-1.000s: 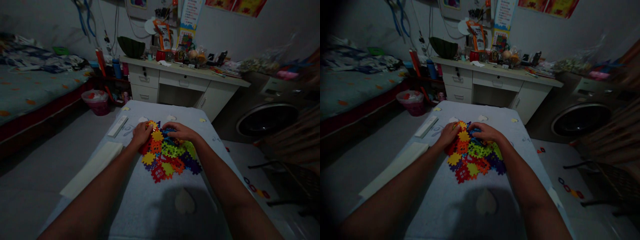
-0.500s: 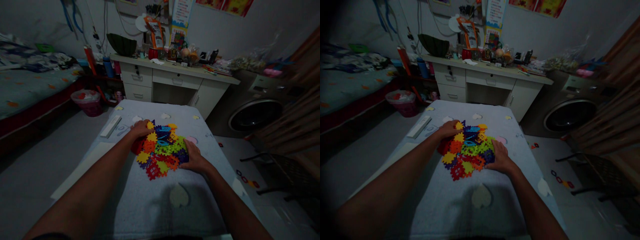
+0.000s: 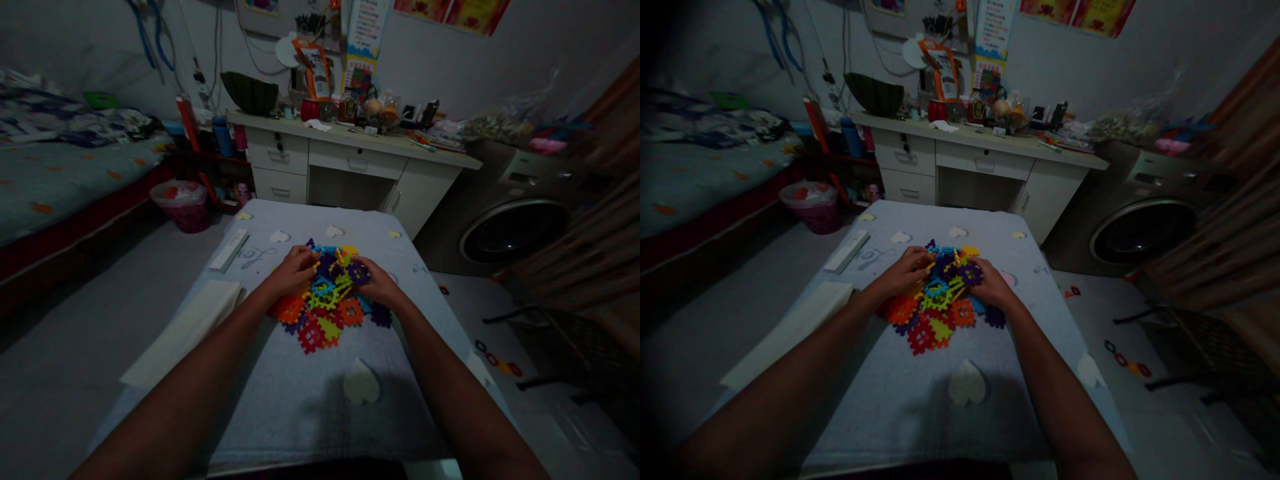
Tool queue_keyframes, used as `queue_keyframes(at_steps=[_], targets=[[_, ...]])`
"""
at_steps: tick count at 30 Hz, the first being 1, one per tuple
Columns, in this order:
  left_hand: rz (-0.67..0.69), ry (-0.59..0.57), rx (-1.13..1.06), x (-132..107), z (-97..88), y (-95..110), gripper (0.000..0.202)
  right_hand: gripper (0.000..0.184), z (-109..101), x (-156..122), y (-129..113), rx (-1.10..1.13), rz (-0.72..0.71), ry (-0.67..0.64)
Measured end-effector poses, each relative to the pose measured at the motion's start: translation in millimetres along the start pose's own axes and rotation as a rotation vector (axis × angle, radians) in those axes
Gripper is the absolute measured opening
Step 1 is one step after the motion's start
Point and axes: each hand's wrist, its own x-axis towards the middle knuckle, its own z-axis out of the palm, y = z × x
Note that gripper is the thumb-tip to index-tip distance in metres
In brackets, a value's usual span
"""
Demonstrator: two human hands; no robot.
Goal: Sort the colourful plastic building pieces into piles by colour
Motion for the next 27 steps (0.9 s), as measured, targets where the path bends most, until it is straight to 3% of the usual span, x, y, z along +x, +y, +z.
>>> queue_keyframes(at_steps=[6, 9, 12, 15, 19, 22, 25, 27], targets=[[0.144, -0.019, 0.115, -16, 3.9, 22, 0.041, 0.051, 12, 47, -27, -0.027, -0.015, 0.067], [0.139, -0.015, 0.233, -24, 0.2, 34, 0.044, 0.037, 19, 66, -41, -0.055, -0.017, 0.099], [0.087, 0.0, 0.375, -36, -4.0, 42, 0.049, 0.036, 22, 74, -51, 0.014, -0.026, 0.088], [-0.019, 0.018, 0.476, -55, -7.5, 40, 0.068, 0.038, 18, 64, -50, 0.061, -0.046, 0.092], [-0.254, -0.037, 0.541, -85, -8.1, 26, 0.111, 0.031, 4, 27, -38, -0.123, 0.001, 0.108], [-0.384, -0.112, 0.543, -99, -4.1, 20, 0.124, 0.046, 3, -3, -31, -0.256, 0.067, 0.014], [-0.392, -0.121, 0.537, -99, 2.1, 19, 0.124, 0.067, 14, -19, -29, -0.3, 0.081, -0.063], [-0.319, -0.099, 0.511, -95, 6.1, 18, 0.122, 0.066, 22, -21, -31, -0.28, 0.057, -0.072]])
